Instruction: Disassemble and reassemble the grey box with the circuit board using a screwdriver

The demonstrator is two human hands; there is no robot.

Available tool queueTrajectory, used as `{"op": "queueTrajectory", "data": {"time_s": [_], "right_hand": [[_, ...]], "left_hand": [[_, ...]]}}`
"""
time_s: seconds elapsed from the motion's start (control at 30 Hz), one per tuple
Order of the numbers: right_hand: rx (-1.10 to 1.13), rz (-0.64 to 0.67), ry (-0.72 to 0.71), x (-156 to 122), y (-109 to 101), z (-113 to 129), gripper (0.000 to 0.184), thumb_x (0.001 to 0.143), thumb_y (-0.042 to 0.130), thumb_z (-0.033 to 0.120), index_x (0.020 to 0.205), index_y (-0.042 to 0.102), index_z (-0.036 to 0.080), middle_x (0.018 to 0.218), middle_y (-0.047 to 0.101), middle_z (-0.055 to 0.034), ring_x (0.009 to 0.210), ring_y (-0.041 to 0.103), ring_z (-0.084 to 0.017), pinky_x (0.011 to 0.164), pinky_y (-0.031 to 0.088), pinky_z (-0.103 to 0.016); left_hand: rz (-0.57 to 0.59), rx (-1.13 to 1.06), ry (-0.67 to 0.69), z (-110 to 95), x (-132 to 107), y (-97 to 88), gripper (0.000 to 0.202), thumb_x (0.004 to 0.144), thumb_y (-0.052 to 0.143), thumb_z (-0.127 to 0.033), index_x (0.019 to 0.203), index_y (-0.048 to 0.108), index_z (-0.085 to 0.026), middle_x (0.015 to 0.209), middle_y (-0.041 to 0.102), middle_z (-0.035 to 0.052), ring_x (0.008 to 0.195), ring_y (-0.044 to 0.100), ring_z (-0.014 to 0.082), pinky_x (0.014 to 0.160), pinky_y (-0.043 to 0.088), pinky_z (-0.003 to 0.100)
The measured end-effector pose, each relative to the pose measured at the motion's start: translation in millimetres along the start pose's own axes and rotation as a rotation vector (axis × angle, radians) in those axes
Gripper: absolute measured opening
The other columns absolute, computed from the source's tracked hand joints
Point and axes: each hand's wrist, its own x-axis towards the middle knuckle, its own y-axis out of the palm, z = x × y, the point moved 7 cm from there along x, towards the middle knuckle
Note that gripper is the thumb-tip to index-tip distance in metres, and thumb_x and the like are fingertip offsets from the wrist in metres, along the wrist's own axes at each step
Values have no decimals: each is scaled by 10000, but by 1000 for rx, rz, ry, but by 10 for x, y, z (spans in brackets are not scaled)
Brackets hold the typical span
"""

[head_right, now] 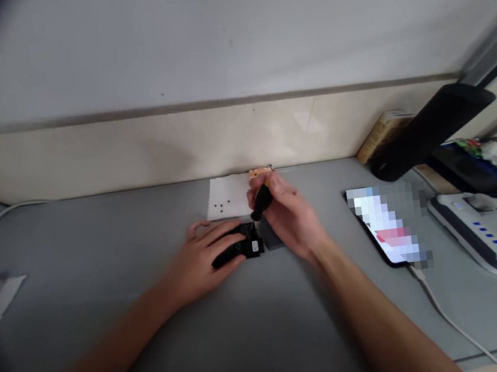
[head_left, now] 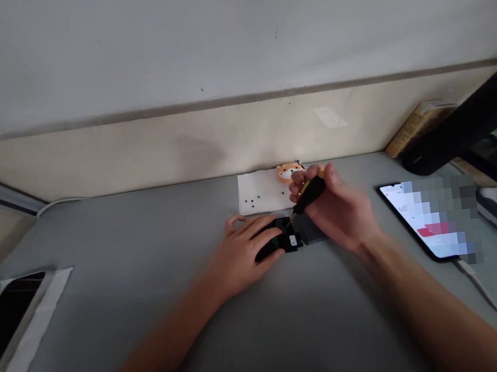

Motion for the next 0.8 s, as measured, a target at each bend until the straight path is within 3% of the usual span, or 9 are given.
{"op": "queueTrajectory", "data": {"time_s": [0.1,0.2,0.27,0.4,0.5,0.57,0.7,0.8], "right_hand": [[-62,9,-23,-3,-31,-30,520,693,850,608,722,485,238,752,536,34,647,539,-115,621,465,-278],[-230,-51,-118,6,-70,-6,542,772,786,621,713,406,240,582,368,88,493,392,-81,508,365,-252],[-306,-91,-175,5,-72,28,502,820,688,690,764,455,249,588,364,83,494,386,-91,504,354,-260],[-279,-97,-139,7,-52,30,496,919,468,740,951,613,268,728,491,13,647,511,-154,650,467,-314],[-311,-73,-133,6,-63,24,439,900,555,688,841,625,258,822,541,-15,777,545,-171,739,480,-314],[-407,-95,-165,-1,-95,31,504,856,591,731,737,579,242,810,546,-17,790,534,-172,733,467,-306],[-738,-267,-247,-48,-178,106,594,853,516,796,680,543,227,661,499,1,658,479,-158,616,404,-298],[-830,-319,-237,-52,-210,151,622,860,491,802,654,554,218,590,469,13,577,446,-141,562,366,-298]], "left_hand": [[-5,6,3,3,-5,4,284,1057,507,-409,1214,687,-257,1363,683,86,1230,649,247,1124,376,475],[-4,-1,4,3,-4,4,293,1059,501,-416,1217,689,-256,1338,697,91,1216,658,245,1126,375,477],[0,-4,4,1,0,1,296,1060,498,-417,1220,688,-257,1336,699,95,1215,661,246,1130,372,482],[3,-1,2,-3,7,-8,279,1052,510,-408,1206,690,-260,1340,698,93,1227,657,251,1126,382,486],[-3,1,2,-4,8,-16,261,1046,526,-394,1197,693,-262,1349,694,88,1236,653,252,1120,392,478],[0,3,4,-6,8,-16,253,1043,536,-384,1197,696,-262,1351,692,87,1237,652,253,1119,393,476],[6,28,14,-18,10,-26,259,1043,531,-386,1193,702,-262,1333,700,98,1237,649,262,1117,392,485],[13,42,19,-25,11,-45,266,1045,518,-375,1204,701,-263,1346,691,105,1262,632,273,1113,382,500]]}}
